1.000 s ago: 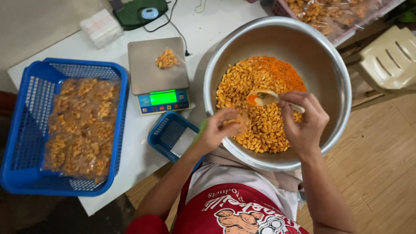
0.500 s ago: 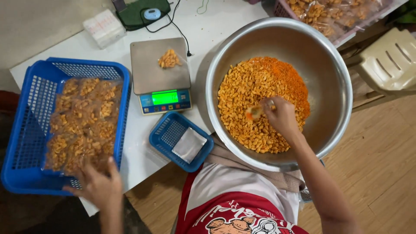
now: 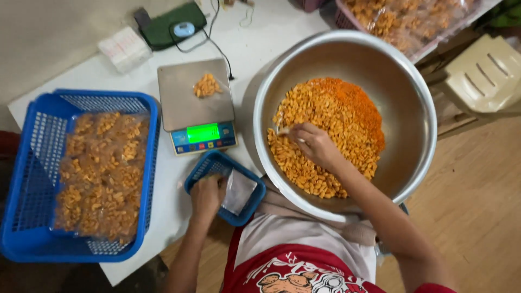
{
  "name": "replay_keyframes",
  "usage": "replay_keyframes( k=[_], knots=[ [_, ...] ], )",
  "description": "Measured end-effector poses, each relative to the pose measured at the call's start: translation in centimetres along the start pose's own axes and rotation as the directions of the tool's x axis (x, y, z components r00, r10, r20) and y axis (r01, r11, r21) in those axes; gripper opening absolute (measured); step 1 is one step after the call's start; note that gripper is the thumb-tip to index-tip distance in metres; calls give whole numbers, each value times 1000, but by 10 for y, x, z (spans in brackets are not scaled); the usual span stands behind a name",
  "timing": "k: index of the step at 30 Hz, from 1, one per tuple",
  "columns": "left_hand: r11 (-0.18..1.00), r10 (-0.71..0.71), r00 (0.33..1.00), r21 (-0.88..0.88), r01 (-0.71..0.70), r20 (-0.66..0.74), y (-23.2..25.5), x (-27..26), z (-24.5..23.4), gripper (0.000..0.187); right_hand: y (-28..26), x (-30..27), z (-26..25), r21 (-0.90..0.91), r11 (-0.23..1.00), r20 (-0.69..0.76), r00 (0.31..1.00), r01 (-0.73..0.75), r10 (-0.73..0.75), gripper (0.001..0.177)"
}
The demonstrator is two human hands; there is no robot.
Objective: Scooping snack mixture from a large metal bowl into small plastic bags, weighing them, and placing them into a storage crate.
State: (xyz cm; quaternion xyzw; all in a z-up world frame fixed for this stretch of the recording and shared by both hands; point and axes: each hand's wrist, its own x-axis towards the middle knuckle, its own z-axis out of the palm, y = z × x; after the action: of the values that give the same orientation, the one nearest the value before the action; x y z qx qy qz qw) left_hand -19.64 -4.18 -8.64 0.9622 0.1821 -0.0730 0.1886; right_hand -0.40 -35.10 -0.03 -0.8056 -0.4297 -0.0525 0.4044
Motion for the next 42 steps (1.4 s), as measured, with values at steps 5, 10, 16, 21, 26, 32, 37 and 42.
replay_keyframes(
  k=[5, 10, 16, 21, 26, 32, 37, 42],
  knots=[
    [913, -44, 998, -405, 54, 35, 39, -13, -72, 34, -28, -47, -23, 388, 815, 72, 896, -430, 439, 12],
    [285, 89, 987, -953, 105, 136, 88, -9, -74, 18, -42, -60, -36, 657, 270, 211, 516, -704, 830, 12],
    [-124, 173, 919, -918, 378, 355, 146, 0, -68, 8, -99, -15, -98, 682, 367, 27, 523, -633, 852, 16],
    [60, 347, 922, -985, 161, 172, 168, 24, -45, 22, -123, 2, -121, 595, 708, -301, 710, -381, 636, 12],
    [85, 461, 880, -993, 85, 115, 196, 21, -56, 34, -127, -1, -114, -42, 979, -270, 946, -199, 181, 11],
    [147, 586, 805, -989, 7, 93, 219, 20, -88, 38, -110, -22, -115, -309, 951, -225, 970, 20, -94, 16],
    [225, 589, 808, -961, -162, 2, 221, 30, -55, 16, -112, -20, -135, -322, 943, -367, 929, -80, -46, 17],
    [86, 261, 885, -904, -420, -386, 169, 89, -89, 18, -77, -37, -105, -229, 944, -257, 950, -240, 179, 16]
  ],
)
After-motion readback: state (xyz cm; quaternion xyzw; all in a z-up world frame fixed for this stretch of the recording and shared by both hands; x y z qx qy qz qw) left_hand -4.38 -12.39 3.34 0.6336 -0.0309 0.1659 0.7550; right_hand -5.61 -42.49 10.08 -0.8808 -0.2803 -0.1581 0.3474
